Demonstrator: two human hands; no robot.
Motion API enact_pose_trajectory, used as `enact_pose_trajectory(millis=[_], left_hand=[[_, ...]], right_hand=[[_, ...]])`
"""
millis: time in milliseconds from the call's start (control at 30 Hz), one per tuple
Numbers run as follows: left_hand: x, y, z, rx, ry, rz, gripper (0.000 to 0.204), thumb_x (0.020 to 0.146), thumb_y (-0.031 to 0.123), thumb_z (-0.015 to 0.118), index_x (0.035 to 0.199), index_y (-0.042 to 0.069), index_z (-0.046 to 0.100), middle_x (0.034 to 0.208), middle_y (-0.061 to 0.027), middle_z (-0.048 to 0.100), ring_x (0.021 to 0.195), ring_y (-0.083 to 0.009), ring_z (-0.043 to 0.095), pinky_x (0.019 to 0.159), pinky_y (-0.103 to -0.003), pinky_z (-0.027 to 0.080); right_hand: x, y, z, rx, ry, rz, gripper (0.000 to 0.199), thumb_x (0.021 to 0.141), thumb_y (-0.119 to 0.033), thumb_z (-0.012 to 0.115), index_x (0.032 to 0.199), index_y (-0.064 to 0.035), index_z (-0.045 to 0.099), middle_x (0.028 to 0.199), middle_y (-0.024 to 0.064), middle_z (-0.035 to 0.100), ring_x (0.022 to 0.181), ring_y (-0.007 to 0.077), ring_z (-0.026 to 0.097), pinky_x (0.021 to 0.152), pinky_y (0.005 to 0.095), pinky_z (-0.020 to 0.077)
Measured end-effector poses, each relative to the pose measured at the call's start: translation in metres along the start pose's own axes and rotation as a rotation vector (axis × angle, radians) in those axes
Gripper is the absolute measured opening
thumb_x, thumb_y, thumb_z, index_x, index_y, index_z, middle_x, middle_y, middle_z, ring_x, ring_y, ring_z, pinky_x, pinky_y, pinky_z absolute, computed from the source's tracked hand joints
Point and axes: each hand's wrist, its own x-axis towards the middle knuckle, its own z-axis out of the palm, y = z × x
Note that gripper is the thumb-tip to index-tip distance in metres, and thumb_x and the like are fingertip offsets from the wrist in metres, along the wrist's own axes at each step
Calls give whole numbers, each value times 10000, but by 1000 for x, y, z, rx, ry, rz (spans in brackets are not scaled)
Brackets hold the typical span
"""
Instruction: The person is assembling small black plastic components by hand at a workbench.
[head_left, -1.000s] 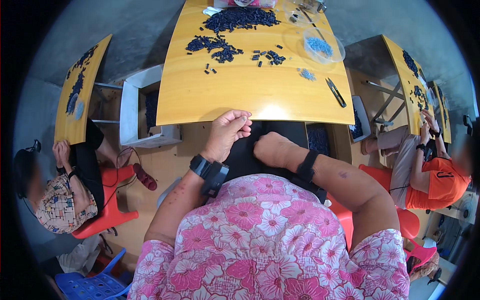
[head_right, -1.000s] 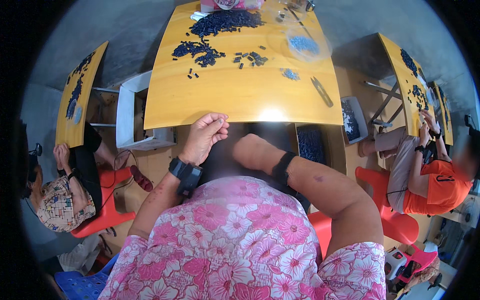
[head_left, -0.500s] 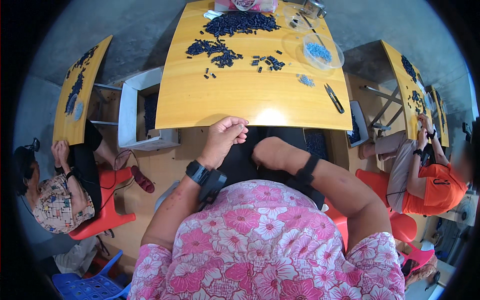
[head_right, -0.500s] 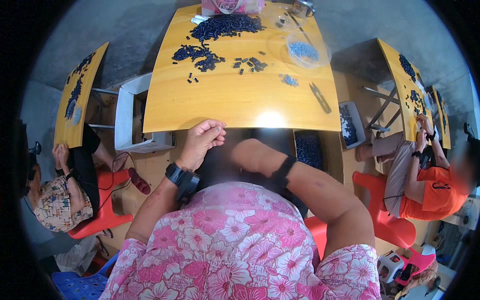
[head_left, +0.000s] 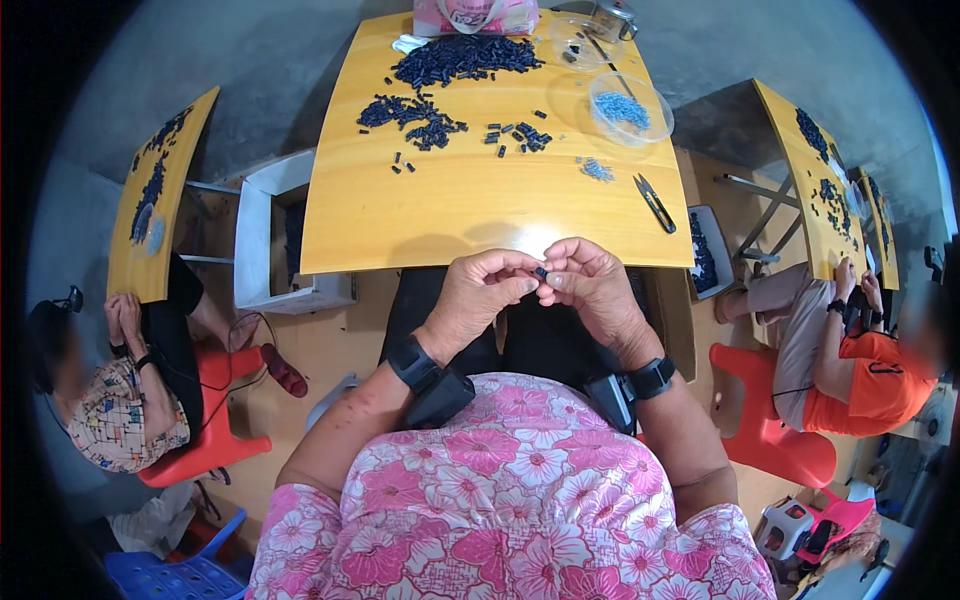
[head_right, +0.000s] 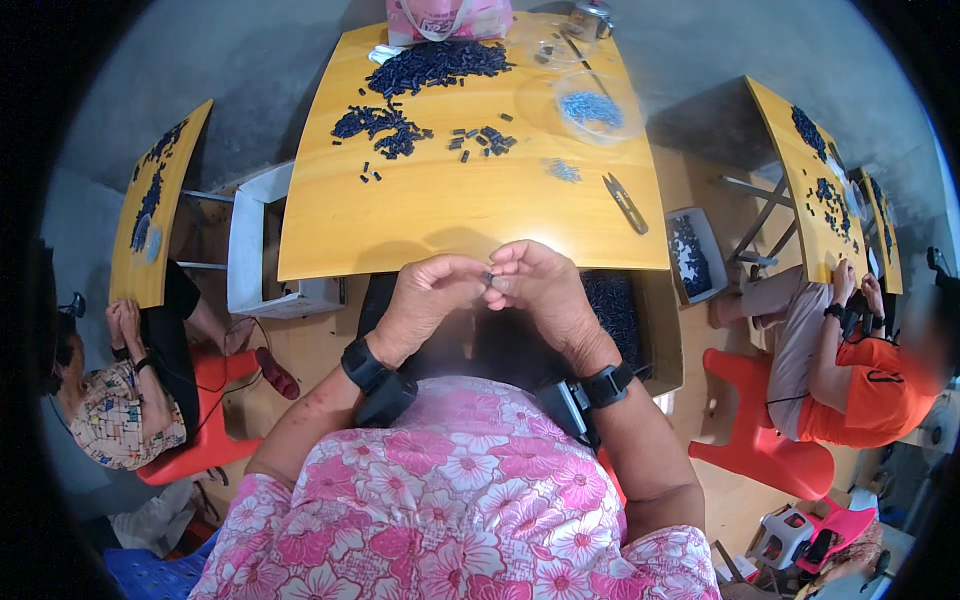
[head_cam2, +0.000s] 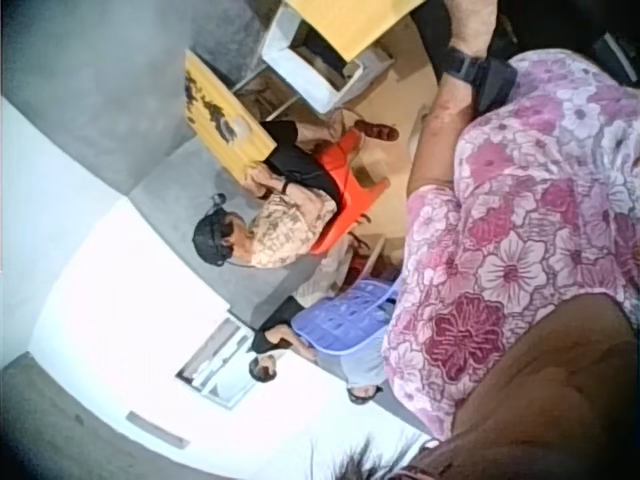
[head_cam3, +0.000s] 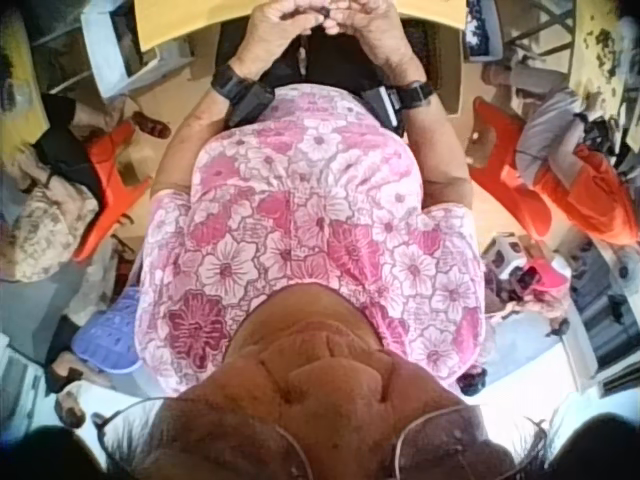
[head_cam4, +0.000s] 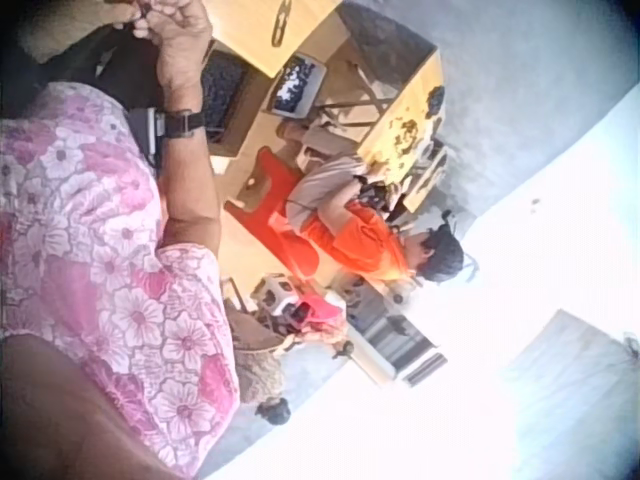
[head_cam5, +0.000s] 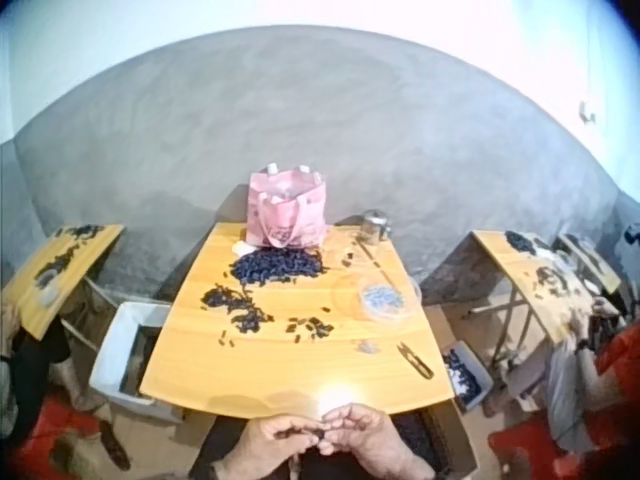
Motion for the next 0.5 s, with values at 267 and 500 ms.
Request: enact_pose_trajectory(millis=[267, 500], left_hand=[[1, -5, 4, 80, 56, 17, 187, 890, 108, 710, 1043, 1, 708, 878, -9, 692, 765, -55, 604, 678, -189, 500], [1, 2, 0, -23, -29, -201, 218, 951, 188, 640, 1075, 17, 696, 895, -8, 692, 752, -51, 597, 654, -189, 498]], right_hand=[[-3, 10, 3, 52, 42, -54, 184, 881, 29, 651, 1056, 12, 596, 907, 89, 660, 751, 147, 643, 709, 257, 549], [-4, 13, 5, -199, 85, -149, 244, 890, 26, 641, 1130, 66, 627, 886, 80, 675, 711, 104, 617, 671, 218, 524]])
